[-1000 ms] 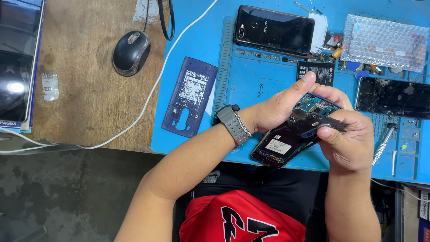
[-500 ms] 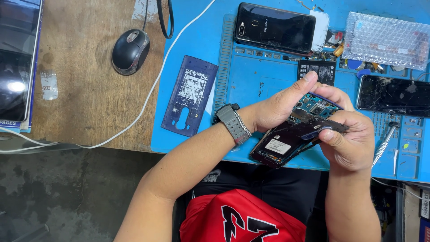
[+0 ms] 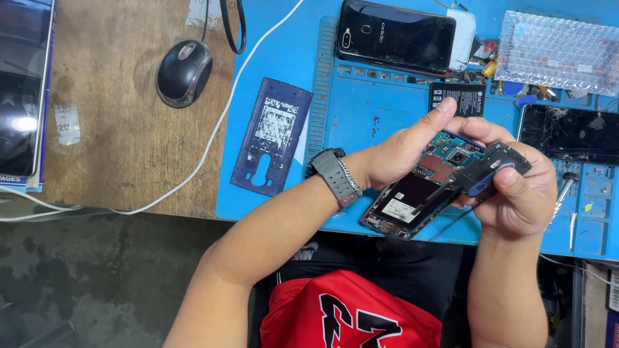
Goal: Removing the internal frame and motherboard from a smartphone during a repair process.
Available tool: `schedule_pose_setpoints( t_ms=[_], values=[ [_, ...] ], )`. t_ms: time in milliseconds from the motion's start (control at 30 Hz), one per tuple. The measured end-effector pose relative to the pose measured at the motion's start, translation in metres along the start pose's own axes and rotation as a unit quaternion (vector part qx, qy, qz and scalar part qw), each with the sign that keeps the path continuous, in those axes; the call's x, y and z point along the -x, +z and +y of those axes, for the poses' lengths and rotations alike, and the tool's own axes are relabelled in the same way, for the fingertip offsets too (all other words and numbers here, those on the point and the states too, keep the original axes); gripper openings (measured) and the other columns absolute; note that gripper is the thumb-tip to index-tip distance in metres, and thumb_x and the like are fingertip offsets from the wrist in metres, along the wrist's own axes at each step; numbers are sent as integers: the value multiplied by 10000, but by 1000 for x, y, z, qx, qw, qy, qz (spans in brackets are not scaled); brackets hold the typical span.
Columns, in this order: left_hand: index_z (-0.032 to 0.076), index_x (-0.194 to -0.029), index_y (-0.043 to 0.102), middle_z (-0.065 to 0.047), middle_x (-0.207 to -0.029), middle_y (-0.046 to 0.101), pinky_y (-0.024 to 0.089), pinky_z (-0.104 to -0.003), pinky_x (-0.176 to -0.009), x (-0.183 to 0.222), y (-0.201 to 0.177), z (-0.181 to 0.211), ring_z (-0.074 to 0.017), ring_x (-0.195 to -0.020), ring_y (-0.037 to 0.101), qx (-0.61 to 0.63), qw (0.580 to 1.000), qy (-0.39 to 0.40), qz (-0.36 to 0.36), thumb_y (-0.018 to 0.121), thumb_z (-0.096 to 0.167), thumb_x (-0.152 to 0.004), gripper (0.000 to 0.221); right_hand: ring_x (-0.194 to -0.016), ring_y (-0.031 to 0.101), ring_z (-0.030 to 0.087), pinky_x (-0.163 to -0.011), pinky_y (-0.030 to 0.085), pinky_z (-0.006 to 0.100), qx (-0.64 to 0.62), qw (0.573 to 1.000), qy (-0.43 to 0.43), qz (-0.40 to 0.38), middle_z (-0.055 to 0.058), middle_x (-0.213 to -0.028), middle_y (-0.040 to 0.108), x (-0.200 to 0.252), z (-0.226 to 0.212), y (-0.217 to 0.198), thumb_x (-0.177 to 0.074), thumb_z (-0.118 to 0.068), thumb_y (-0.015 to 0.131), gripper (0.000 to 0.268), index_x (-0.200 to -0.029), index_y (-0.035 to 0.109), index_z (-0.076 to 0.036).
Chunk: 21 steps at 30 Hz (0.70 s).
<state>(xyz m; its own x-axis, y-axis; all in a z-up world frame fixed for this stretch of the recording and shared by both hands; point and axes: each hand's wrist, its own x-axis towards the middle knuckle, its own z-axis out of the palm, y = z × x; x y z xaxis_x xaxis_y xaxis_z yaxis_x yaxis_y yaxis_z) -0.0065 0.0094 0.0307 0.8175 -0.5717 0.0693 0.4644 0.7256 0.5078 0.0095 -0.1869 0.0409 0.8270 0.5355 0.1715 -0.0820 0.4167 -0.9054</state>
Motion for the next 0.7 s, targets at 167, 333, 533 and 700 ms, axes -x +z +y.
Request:
schedule_pose_setpoints(
  t_ms=[167,333,533,700],
  values=[
    [26,-1295,592,-268,-943,746,660,-494,-723,-2,-4,-1,-382,-785,760,-1,1000,3,14,396,635,-1041,689,-1357,620,515,-852,704,484,-44,999,0,14,366,-1497,542,4,9,-21,-971,-234,759,444,-1159,655,154],
    [24,-1241,644,-243,-911,760,635,-443,-827,-9,-12,-9,-335,-823,764,-73,995,55,43,359,624,-1050,692,-1426,548,643,-909,673,578,-43,999,-25,20,299,-1433,617,4,14,-39,-992,-323,738,428,-824,737,71],
    [36,-1055,618,-195,-1088,649,684,-474,-705,-21,-14,-17,-425,-844,764,-47,966,163,193,662,173,-977,164,-1355,611,120,-1195,449,493,-171,982,-73,36,-144,-1211,724,8,11,-71,-1182,-516,513,370,-1235,779,-263],
    [139,-1031,601,9,-934,639,453,-338,-647,-16,-3,-14,-115,-576,468,-491,792,129,339,549,344,-966,221,-503,353,62,-673,393,274,-394,917,17,57,-114,-615,359,3,3,-54,-988,-304,651,162,-961,583,-161]
  ],
)
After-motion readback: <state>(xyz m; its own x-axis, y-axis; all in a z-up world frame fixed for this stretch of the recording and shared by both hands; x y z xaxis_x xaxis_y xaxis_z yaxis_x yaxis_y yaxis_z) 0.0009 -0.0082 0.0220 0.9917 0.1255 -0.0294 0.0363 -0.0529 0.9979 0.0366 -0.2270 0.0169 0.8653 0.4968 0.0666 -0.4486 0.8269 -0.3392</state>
